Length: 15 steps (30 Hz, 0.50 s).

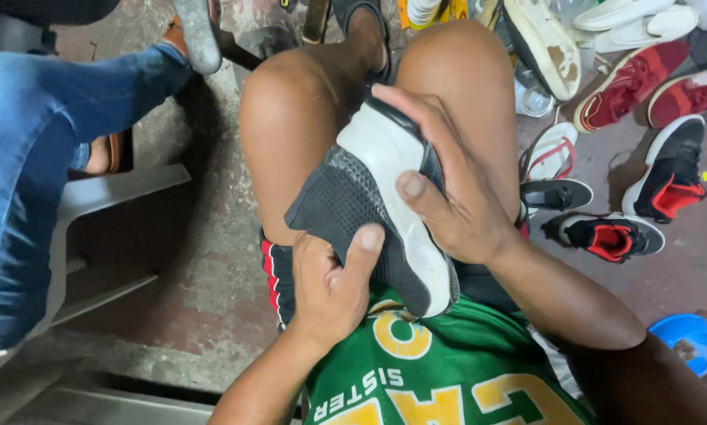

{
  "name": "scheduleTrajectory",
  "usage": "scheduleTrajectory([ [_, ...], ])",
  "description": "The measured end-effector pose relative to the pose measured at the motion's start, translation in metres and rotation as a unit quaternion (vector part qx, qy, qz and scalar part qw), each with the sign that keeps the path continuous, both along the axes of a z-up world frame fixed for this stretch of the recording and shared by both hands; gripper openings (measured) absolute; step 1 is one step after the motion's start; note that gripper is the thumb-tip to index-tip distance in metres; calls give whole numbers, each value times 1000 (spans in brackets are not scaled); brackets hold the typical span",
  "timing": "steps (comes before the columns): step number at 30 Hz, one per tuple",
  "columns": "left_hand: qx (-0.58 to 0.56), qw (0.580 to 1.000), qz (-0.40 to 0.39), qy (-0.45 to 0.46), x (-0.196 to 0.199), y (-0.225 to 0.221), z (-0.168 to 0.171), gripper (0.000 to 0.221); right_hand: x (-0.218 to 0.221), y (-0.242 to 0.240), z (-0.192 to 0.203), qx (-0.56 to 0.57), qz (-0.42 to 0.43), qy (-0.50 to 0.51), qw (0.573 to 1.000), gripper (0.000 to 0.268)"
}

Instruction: The person presses the black mesh upper of a sneaker onto its white midsole, running their fingers along the seam and applying firm pressure by hand to bond the parts together.

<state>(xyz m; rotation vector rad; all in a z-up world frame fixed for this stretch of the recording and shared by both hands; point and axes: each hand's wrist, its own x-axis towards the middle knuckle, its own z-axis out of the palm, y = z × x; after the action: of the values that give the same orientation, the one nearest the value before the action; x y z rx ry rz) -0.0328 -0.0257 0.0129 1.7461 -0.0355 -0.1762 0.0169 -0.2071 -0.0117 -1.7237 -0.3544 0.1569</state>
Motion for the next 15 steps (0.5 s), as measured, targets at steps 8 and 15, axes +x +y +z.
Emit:
scheduleTrajectory([
  [8,-23,993,117,0,-10,-11,-12,21,-9,20,-8,112,-53,92,988,72],
  [15,-46,993,107,28,1,-15,-3,26,-4,20,-8,44,-38,55,997,71],
])
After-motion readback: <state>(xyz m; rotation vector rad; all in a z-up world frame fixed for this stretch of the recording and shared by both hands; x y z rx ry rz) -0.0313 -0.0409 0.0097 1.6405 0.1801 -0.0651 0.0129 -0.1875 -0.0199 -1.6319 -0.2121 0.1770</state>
